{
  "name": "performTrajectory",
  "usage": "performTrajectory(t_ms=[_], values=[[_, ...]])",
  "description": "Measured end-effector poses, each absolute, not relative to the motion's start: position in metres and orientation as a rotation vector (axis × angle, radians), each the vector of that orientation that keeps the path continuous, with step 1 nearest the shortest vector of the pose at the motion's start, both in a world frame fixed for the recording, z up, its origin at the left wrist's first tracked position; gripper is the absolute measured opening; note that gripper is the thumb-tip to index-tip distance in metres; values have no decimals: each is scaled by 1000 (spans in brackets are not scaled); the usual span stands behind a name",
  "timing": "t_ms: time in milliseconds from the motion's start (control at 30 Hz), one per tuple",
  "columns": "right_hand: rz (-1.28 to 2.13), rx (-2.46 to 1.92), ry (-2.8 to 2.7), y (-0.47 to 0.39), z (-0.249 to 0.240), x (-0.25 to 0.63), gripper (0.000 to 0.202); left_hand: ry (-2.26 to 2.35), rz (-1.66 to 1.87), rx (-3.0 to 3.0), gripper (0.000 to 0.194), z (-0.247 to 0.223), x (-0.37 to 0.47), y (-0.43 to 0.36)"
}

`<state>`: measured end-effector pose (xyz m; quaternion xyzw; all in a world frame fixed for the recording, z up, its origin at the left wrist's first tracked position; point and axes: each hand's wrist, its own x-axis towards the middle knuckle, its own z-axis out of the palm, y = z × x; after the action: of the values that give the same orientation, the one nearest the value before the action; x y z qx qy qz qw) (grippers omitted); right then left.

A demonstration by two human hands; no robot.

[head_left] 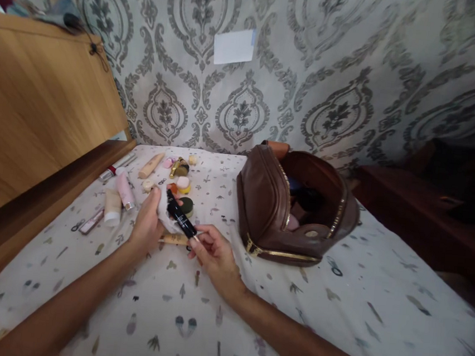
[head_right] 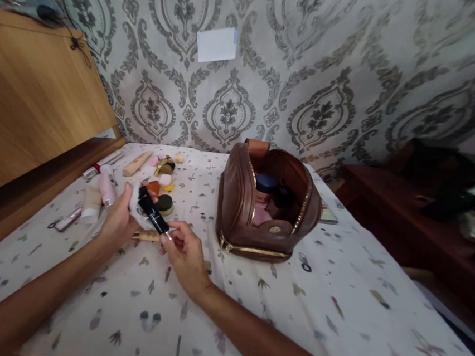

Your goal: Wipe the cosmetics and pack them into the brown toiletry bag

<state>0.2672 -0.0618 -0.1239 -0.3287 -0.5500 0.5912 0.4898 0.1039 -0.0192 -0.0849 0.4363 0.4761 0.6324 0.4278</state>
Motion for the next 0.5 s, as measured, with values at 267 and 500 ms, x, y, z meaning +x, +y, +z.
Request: performTrajectory(t_ms=[267,500], values=[[1483,-827,-1452,-72,-121,265,19,1087,1496,1014,41,-78,121,-37],[1707,-609,-1317,-63,-122,268,41,949,1127,1064,49,-95,130,-51]])
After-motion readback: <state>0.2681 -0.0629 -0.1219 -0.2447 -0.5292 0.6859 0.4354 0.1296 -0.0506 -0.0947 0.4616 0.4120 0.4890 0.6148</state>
